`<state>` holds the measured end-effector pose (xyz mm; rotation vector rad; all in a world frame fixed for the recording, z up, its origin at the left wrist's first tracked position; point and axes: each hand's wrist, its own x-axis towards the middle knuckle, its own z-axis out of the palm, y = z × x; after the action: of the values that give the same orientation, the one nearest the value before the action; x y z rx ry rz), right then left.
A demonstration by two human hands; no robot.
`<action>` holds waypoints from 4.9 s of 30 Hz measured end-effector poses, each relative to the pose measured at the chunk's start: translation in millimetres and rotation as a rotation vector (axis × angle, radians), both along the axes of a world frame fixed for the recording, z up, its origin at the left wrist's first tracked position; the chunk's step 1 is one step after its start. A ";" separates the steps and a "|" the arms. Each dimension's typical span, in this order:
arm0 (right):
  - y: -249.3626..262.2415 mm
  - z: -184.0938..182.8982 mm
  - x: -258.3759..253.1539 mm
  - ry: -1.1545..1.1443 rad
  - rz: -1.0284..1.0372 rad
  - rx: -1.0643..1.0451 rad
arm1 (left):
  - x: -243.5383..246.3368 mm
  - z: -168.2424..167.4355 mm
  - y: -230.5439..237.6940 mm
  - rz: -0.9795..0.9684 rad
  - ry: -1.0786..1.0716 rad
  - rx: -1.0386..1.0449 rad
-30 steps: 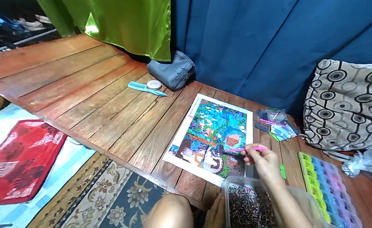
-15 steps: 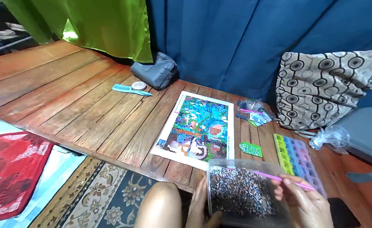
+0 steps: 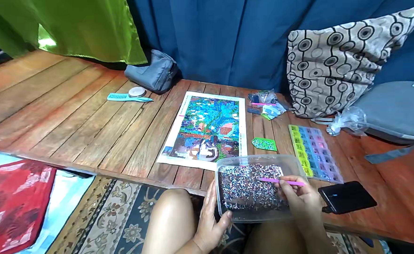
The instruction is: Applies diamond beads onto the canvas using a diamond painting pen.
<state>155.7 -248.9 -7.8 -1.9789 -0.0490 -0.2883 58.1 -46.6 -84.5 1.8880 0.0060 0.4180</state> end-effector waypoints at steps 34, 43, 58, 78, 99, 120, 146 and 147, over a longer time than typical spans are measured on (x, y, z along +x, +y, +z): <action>-3.5 -3.8 -1.2 -0.008 -0.044 -0.082 | -1.9 -8.4 1.9 0.003 -0.002 -0.006; -4.2 -2.5 0.1 0.057 0.033 -0.056 | -1.4 -10.1 2.5 -0.002 -0.025 0.004; 14.3 10.6 4.8 0.136 0.153 0.088 | -1.0 -10.8 2.9 -0.009 0.005 -0.015; 14.3 1.0 1.7 0.037 0.103 -0.009 | -1.4 -8.2 2.9 -0.004 0.026 0.001; 13.7 1.0 1.2 0.068 0.132 -0.080 | -1.8 -8.3 2.8 -0.011 0.022 0.009; 13.5 0.5 1.7 0.092 0.155 -0.079 | -0.8 -9.3 2.9 -0.026 -0.007 -0.018; 15.0 1.2 1.3 0.035 0.181 -0.154 | 0.1 -7.3 1.9 -0.017 -0.001 -0.015; 15.0 1.3 1.1 0.031 0.178 -0.157 | 0.0 -6.7 2.0 -0.018 0.002 -0.015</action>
<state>156.8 -233.9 -6.5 -2.1179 -0.2329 -0.1414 58.1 -44.7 -91.2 1.8721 -0.0066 0.4034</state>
